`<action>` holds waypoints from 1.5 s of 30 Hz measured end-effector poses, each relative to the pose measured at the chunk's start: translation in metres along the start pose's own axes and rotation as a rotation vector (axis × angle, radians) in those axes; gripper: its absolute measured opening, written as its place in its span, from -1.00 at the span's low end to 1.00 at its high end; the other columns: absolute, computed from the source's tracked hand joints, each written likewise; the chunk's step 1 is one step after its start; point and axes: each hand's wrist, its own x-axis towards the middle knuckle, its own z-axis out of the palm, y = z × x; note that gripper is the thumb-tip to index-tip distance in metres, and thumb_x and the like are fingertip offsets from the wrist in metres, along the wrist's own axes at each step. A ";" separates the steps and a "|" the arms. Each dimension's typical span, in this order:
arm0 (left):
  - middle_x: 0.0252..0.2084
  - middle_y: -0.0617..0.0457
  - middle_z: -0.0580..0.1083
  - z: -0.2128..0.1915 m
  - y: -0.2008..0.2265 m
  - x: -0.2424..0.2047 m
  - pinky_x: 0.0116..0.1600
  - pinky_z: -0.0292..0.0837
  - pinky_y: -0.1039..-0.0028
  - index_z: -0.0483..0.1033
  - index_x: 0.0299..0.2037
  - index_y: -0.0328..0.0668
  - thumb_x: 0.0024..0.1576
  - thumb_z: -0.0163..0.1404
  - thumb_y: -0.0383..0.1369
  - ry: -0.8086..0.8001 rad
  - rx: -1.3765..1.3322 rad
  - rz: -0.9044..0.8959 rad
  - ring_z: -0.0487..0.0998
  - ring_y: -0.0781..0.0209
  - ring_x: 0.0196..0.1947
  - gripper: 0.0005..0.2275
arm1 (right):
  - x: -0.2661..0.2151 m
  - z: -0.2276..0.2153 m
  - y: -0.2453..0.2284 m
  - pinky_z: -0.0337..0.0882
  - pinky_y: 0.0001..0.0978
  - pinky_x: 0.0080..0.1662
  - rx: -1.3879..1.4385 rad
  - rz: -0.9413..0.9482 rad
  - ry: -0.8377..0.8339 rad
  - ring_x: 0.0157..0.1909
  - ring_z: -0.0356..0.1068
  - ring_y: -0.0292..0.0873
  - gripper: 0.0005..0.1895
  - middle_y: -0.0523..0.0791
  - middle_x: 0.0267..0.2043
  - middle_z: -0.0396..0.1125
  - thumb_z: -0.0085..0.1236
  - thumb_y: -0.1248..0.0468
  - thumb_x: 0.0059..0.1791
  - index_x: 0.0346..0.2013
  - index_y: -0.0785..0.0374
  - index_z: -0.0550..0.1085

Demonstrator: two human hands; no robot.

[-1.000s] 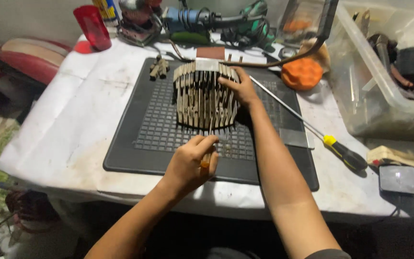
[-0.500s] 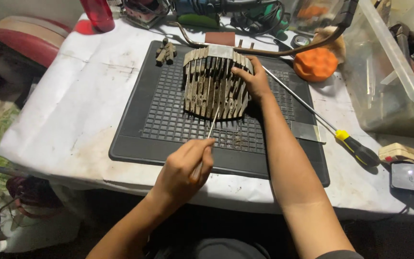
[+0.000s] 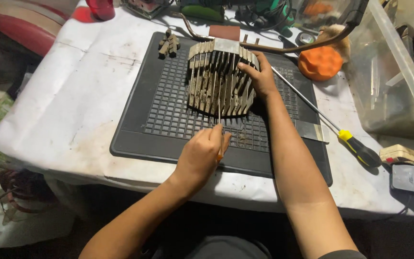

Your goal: The person cleans the fins of a metallic engine cylinder head using a metal file and a small brush. They hold the part with one hand while scraping and brushing away debris from the cooling fins with the other.

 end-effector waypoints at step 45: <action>-0.43 -0.06 0.47 0.018 -0.002 0.006 -0.36 0.44 0.40 0.56 -0.10 -0.42 0.10 0.01 -0.40 -0.064 -0.029 -0.034 0.55 0.05 -0.42 -0.76 | 0.011 0.001 0.021 0.42 -0.13 0.09 -0.042 0.019 0.010 -0.02 0.41 -0.06 -0.42 -0.02 -0.09 0.43 0.49 0.00 -0.17 0.06 0.02 0.48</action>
